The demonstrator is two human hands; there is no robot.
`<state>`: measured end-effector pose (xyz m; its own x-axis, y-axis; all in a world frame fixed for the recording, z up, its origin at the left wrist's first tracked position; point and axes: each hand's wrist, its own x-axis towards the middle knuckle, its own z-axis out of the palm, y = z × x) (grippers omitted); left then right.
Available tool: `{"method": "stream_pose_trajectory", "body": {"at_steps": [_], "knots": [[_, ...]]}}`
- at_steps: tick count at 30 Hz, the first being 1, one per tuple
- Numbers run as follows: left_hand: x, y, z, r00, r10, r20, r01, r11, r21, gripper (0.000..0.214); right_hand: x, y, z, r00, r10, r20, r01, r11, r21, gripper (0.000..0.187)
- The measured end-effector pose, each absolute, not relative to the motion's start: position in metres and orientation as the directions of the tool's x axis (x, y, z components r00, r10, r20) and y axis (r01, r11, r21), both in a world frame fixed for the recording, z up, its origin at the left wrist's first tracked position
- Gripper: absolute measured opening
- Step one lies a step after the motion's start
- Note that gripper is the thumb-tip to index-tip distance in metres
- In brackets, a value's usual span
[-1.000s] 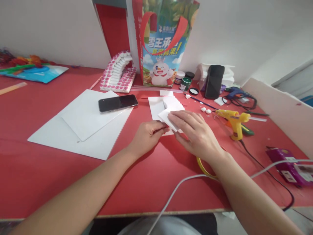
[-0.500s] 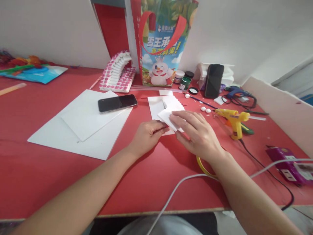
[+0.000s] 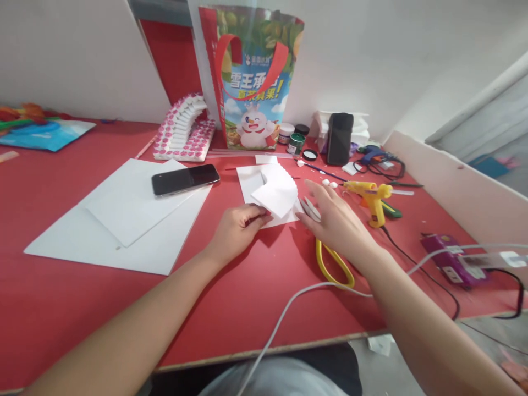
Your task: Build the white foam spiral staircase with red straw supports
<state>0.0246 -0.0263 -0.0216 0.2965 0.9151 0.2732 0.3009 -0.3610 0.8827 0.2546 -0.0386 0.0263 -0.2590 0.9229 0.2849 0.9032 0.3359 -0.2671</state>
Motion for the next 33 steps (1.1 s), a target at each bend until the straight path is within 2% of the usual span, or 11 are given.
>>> {"method": "stream_pose_trajectory", "body": {"at_steps": [3, 6, 9, 12, 16, 20, 24, 30, 33], "knots": [[0.025, -0.027, -0.023, 0.292, 0.918, 0.269, 0.279, -0.351, 0.894, 0.021, 0.252, -0.039, 0.029, -0.172, 0.963, 0.207, 0.89, 0.242, -0.386, 0.053], [0.025, -0.027, -0.023, 0.281, 0.923, 0.263, 0.278, -0.341, 0.898, 0.022, 0.249, -0.041, 0.031, -0.127, 0.979, 0.157, 0.887, 0.183, -0.425, 0.05], [0.026, -0.028, -0.022, 0.288, 0.919, 0.27, 0.273, -0.349, 0.896, 0.022, 0.246, -0.046, 0.032, -0.238, 0.939, 0.25, 0.876, 0.318, -0.363, 0.051], [0.026, -0.028, -0.021, 0.289, 0.918, 0.271, 0.276, -0.351, 0.895, 0.022, 0.241, -0.05, 0.032, -0.411, 0.836, 0.362, 0.836, 0.505, -0.216, 0.05], [0.028, -0.028, -0.021, 0.284, 0.925, 0.254, 0.257, -0.329, 0.909, 0.02, 0.235, -0.044, 0.026, -0.519, 0.75, 0.409, 0.795, 0.6, -0.091, 0.039], [0.032, -0.027, -0.018, 0.299, 0.927, 0.227, 0.222, -0.299, 0.928, 0.021, 0.237, -0.031, 0.022, -0.536, 0.706, 0.463, 0.766, 0.637, -0.085, 0.038], [0.034, -0.023, -0.011, 0.304, 0.926, 0.225, 0.205, -0.294, 0.934, 0.024, 0.24, -0.024, 0.029, -0.508, 0.721, 0.472, 0.767, 0.628, -0.132, 0.038], [0.031, -0.019, -0.004, 0.324, 0.894, 0.309, 0.306, -0.408, 0.86, 0.023, 0.237, -0.02, 0.04, -0.501, 0.738, 0.452, 0.778, 0.613, -0.137, 0.04], [0.032, -0.02, -0.003, 0.277, 0.908, 0.315, 0.343, -0.399, 0.85, 0.02, 0.235, -0.019, 0.041, -0.502, 0.736, 0.455, 0.782, 0.61, -0.125, 0.039]]}}
